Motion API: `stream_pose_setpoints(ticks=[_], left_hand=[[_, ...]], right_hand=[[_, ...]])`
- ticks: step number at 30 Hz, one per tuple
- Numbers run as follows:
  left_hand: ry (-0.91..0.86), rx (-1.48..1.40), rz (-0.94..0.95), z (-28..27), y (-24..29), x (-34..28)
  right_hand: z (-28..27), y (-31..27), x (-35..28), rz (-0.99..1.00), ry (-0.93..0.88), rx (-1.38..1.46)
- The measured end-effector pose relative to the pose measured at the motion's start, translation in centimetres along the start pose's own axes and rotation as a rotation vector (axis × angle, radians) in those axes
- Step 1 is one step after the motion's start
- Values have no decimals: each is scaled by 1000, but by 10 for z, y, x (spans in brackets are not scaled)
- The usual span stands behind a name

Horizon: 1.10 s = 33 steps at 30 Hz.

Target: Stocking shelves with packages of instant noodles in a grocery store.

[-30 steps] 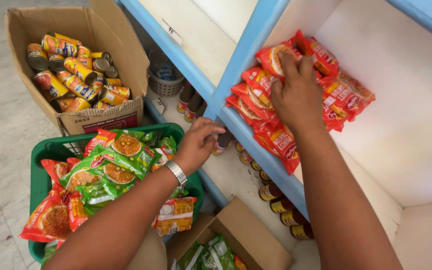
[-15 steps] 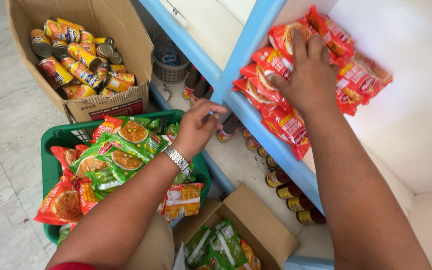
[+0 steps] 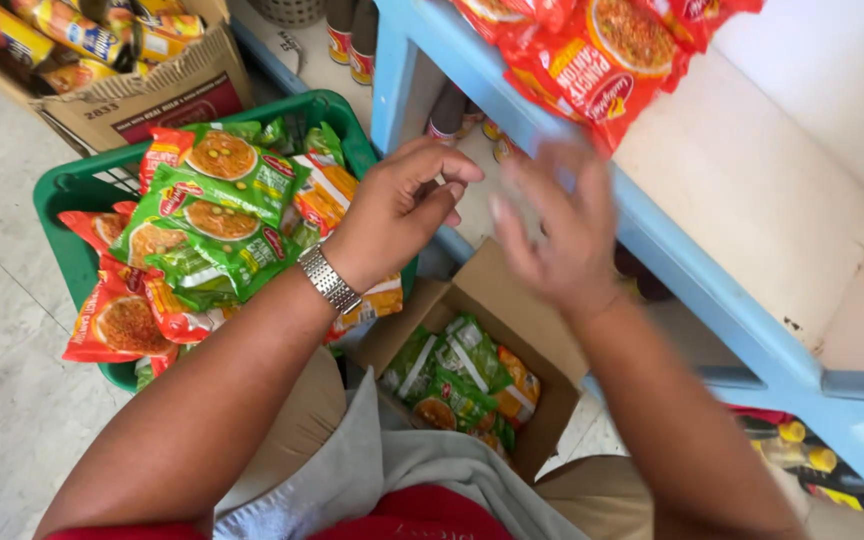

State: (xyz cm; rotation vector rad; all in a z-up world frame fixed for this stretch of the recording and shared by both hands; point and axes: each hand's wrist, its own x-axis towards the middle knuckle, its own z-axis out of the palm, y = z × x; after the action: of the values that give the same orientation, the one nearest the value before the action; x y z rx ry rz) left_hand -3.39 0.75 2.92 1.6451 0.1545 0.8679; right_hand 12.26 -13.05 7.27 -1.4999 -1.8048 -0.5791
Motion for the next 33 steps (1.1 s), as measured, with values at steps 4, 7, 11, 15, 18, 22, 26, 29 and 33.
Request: stream_pose_setpoints(ticks=[4,7,11,15,18,22,26,29,33], left_hand=[[-76,29,-89,14,-4,-13],[-142,53,-122,22,-6,-17],[-248,101,-138,29,-6,-17],[-340,298,-135,24,-6,-11],[-411,489,-71,24,-10,-12],[-482,662,-40,22,-7,-4],[-597,811,-104,16,-24,-11],[-600,853,-144,9,-26,-10],[-576,844,-143,4,-19,-10]], right_hand=[[52,12,-182,332,-145,199],[90,46,-334,556,-593,79],[122,94,-477,834,-1475,-190],[99,46,-382,1165,-1621,-296],[130,40,-448,1007,-1590,-581],[159,59,-467,934,-1670,-529],[139,47,-411,1110,-1706,-339],[146,55,-435,1159,-1587,-383],[115,26,-375,891,-1580,-373]])
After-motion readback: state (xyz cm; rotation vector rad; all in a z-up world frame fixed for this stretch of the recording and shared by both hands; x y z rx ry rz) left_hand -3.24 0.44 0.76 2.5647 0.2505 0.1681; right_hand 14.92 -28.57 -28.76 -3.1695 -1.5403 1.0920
